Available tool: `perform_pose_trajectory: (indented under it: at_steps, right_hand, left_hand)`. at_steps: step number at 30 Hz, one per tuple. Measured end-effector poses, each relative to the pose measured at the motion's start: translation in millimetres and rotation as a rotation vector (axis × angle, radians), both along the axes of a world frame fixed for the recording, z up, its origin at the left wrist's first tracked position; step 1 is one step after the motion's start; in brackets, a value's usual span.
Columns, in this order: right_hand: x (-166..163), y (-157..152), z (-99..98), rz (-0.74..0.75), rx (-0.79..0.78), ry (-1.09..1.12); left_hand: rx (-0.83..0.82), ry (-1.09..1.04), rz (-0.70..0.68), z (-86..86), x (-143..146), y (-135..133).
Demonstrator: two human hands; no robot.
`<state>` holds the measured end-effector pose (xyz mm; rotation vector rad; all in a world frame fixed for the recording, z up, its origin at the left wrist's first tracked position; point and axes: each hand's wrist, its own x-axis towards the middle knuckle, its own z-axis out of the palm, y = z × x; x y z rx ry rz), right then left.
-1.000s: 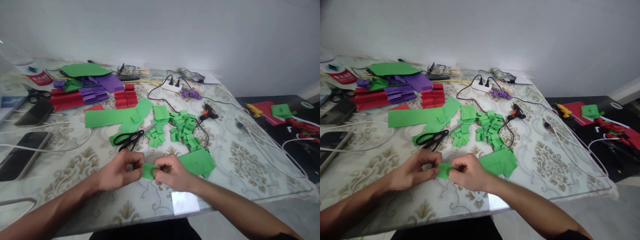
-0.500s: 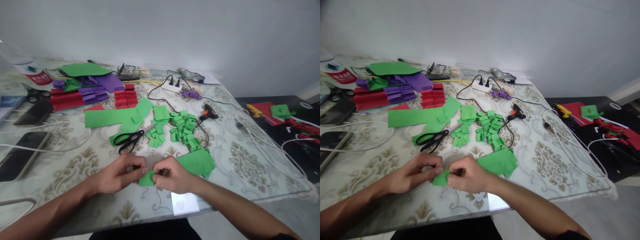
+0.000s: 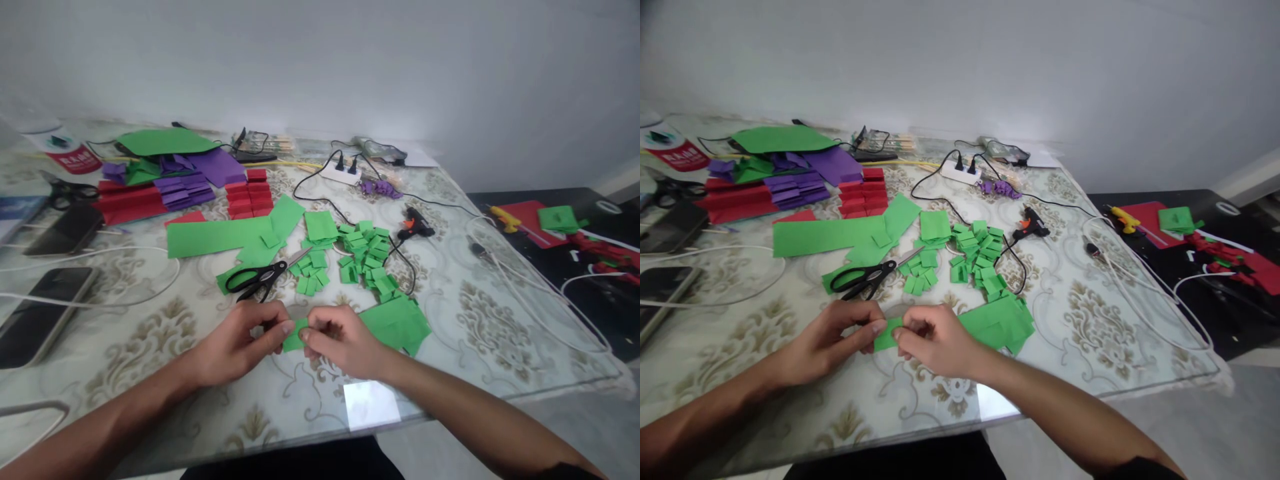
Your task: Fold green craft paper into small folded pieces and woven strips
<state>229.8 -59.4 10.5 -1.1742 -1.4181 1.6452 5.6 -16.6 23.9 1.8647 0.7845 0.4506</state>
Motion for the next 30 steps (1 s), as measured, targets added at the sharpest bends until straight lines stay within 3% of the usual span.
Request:
perform_pose_trajectory:
  at_steps: [13, 17, 24, 30]
  right_hand:
    - [-1, 4, -3.5, -0.106, -0.024, 0.069]
    - [2, 11, 0.7, -0.148, -0.061, 0.111]
    - [33, 43, 0.2, -0.637, 0.085, 0.175]
    - [52, 63, -5.8, -0.773, 0.135, 0.180]
  left_hand:
    - [-0.041, 0.036, 0.054, -9.7, 1, 1]
    - [-0.120, -0.022, 0.079, -10.3, 3, 1]
    - [-0.139, 0.033, 0.049, -7.4, 5, 0]
    - [-0.140, 0.031, 0.033, -9.1, 6, 1]
